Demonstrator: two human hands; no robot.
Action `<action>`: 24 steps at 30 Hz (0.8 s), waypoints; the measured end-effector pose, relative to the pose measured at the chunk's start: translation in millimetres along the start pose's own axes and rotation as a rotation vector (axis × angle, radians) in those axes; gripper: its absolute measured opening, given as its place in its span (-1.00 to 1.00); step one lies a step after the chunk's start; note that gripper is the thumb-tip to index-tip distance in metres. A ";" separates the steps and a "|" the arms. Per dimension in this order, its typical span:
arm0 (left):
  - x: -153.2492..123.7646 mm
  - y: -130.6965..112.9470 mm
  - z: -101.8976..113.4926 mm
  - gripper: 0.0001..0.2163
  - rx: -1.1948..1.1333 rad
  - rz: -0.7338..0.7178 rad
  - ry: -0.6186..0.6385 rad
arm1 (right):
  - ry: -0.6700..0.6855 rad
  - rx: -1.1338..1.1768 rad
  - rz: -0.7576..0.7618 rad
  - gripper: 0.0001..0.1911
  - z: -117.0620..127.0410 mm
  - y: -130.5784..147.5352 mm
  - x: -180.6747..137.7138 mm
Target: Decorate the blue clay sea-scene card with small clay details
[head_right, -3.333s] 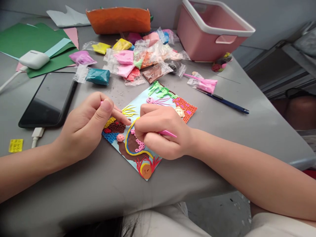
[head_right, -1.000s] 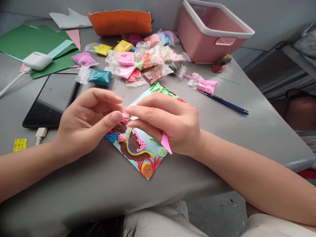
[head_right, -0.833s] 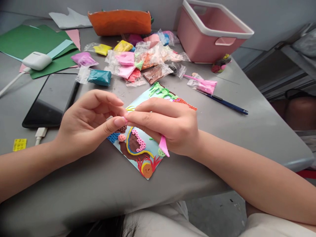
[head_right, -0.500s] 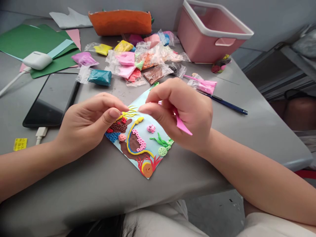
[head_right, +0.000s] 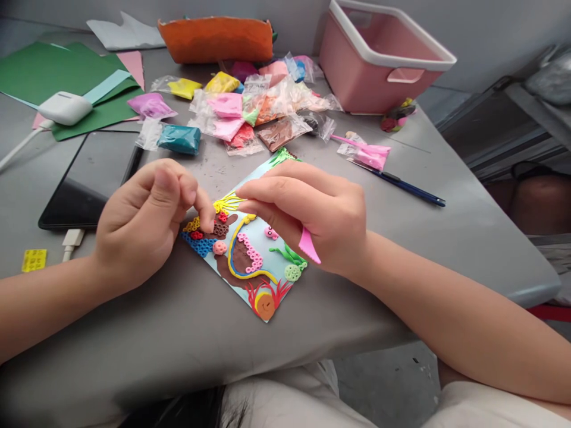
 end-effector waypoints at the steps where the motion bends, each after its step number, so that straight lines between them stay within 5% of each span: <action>1: -0.1 0.4 -0.4 -0.63 -0.040 0.002 -0.007 | 0.013 0.016 0.002 -0.94 0.6 -0.2 0.0; 11: -0.6 -0.1 -7.8 -0.54 -0.061 0.141 0.139 | 0.193 0.059 0.008 -0.99 5.1 10.6 0.4; 24: 2.7 -3.4 -5.2 -0.49 -0.070 0.147 0.069 | 0.164 0.042 0.092 -0.86 -1.5 12.7 -1.8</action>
Point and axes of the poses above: each hand's wrist, its own x-axis towards the middle knuckle, its own z-axis out of the back of the hand, y = z × x, the point moved 2 cm from there along x, towards the middle knuckle, and after that the axes turned 5 degrees about -x, right-handed, at the moved point
